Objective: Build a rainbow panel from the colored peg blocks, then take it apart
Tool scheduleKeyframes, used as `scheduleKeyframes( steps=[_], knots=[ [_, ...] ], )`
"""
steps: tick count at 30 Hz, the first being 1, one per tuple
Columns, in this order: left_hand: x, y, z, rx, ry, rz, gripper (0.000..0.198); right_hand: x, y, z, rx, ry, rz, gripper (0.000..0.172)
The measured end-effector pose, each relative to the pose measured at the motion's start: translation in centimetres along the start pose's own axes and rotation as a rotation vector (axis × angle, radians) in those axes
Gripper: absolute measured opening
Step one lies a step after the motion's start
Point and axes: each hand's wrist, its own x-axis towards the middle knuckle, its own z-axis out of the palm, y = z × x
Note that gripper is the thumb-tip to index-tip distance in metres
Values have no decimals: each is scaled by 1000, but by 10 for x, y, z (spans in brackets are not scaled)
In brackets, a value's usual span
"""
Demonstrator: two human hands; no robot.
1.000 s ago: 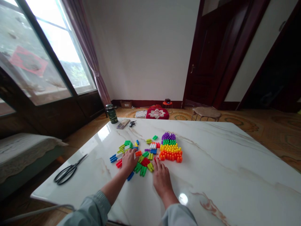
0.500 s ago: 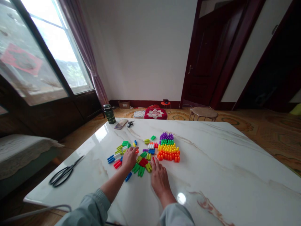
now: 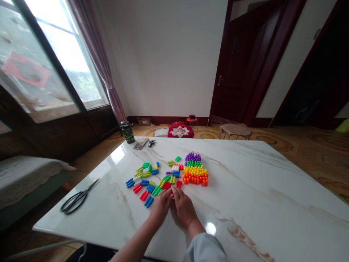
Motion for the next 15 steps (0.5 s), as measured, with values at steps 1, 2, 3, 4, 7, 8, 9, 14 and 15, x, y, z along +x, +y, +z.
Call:
scheduleKeyframes(
  steps=[1, 2, 3, 4, 7, 8, 9, 14, 15],
  knots=[
    [-1, 0, -2, 21, -6, 10, 33, 0, 1, 1, -5, -1, -14, 41],
    [-2, 0, -4, 40, 1, 25, 34, 0, 1, 2, -12, 5, -18, 38],
    [-4, -2, -5, 57, 20, 45, 36, 0, 2, 3, -18, 14, -14, 34],
    [-7, -4, -6, 72, 49, 68, 39, 0, 2, 4, -26, 25, -3, 31],
    [-22, -13, -11, 143, 107, 149, 37, 1, 1, 4, -57, 39, 43, 22],
    [-27, -15, -14, 177, 105, 176, 34, 1, 0, 4, -74, 39, 60, 19],
    [-32, -17, -16, 212, 91, 198, 32, 1, 0, 3, -92, 37, 75, 18],
    [-40, -22, -30, 360, -41, 197, 26, 2, -4, -4, -140, 13, 157, 13],
    [-39, -24, -31, 374, -58, 187, 28, 3, -5, -6, -149, 4, 166, 12]
  ],
)
